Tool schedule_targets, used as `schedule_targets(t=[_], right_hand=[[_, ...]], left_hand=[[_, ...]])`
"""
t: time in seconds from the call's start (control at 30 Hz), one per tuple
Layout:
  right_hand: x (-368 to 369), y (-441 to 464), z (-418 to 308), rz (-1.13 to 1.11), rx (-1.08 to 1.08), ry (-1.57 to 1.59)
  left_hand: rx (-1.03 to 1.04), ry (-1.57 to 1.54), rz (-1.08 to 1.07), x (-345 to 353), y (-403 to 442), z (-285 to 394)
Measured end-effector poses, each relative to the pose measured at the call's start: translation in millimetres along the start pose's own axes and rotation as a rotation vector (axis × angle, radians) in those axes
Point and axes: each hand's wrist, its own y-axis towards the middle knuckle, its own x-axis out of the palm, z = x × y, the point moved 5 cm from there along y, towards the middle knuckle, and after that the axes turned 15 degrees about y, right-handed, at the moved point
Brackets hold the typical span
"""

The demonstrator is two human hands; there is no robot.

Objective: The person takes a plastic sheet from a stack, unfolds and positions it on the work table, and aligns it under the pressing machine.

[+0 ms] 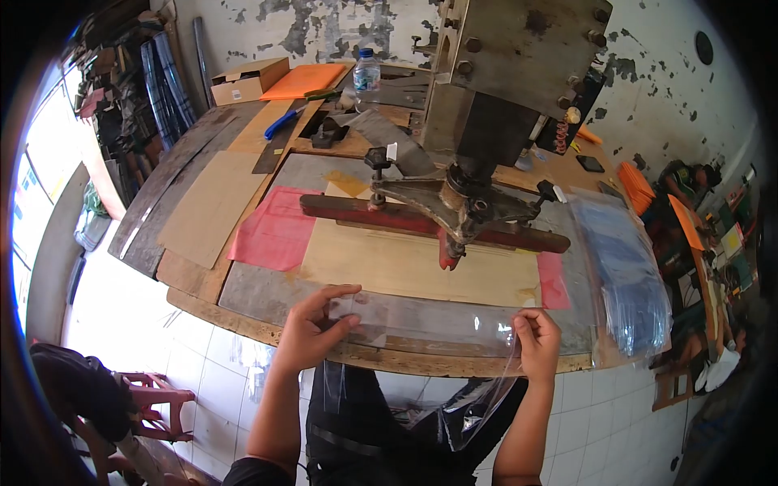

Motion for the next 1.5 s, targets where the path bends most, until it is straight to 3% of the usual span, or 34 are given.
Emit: schedule_targets(t=[0.3, 1.13, 1.5], right_hand=[[2.2, -0.1, -1.3, -0.006, -0.003, 0.025], [-0.8, 0.3, 1.4, -0.010, -0.008, 0.023], [-4.0, 0.2, 7.1, -0.001, 0.012, 0.041]], left_hand=[[0.085, -0.019, 0.003, -1.7, 1.0, -1.0], [0.063, -0.104, -0.010, -0.2, 1.3, -4.0], [0.021, 0.066, -0.033, -1.6, -0.4, 0.7]])
